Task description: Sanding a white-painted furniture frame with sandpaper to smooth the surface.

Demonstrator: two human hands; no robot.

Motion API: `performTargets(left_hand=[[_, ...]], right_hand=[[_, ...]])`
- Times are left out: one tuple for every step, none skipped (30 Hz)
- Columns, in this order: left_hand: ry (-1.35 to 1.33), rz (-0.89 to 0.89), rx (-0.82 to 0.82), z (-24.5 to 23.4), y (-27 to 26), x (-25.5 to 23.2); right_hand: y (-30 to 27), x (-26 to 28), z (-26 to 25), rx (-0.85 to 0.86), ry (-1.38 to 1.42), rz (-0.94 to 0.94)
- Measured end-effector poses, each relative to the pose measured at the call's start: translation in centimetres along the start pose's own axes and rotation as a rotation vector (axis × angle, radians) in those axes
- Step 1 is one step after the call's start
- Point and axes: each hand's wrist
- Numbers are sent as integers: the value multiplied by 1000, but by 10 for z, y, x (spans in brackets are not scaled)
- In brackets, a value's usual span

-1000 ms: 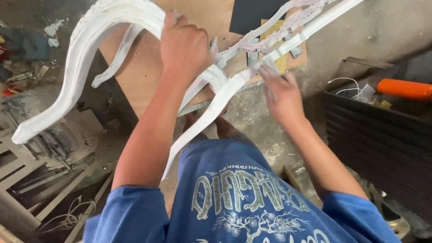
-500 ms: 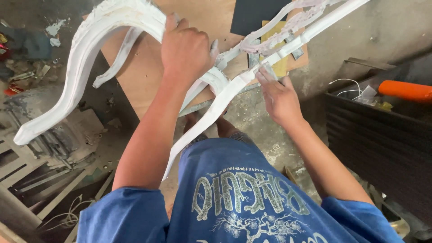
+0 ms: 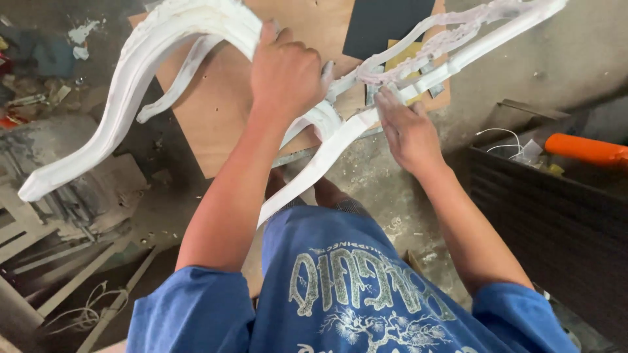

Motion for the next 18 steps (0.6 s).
performTargets(left_hand=[[2,12,-1,0,1,0],[3,25,-1,0,1,0],[-1,22,8,1,-1,0],[-1,40,-27,2,-3,0],[8,61,-76,1,1,2],[13,63,-82,0,4,4],[16,55,-77,0,2,2],[19,47,-73,1,1,1],[19,49,-71,1,0,0],[27,54,-73,1,-1,0],[36,59,-77,0,-1,1],[39,62,-76,1,1,2],[33,59,-73,1,2,2],[28,55,-71,2,1,2],[31,61,-74,1,3,3],[50,49,-31,0,5,3],[64,33,21,0,3,2],[63,34,26,0,0,0]], right_hand=[[-3,4,-3,26,-39,7],[-6,7,-7,51,-78,13],[-13,5,-4,59,-74,17],[-20,2,-3,44,-92,-10],[-22,-4,-1,14,-117,-43],[-8,-5,2,6,-119,-46],[0,-5,5,28,-83,-16],[9,-4,8,50,-46,14],[0,0,3,50,-45,17],[-7,4,-1,85,0,37],[-14,8,-6,117,46,56],[-16,5,-3,114,48,58],[-21,3,-1,115,55,69],[-25,1,2,117,62,80],[-11,4,1,109,61,81],[3,7,1,124,82,102],[13,13,0,147,107,124],[1,17,-2,149,111,128]])
Point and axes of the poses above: each hand's wrist, its own y-axis towards the middle knuckle, its own z-axis out of the palm, x = y × z, and after that the axes turned 12 degrees about -y, right-handed
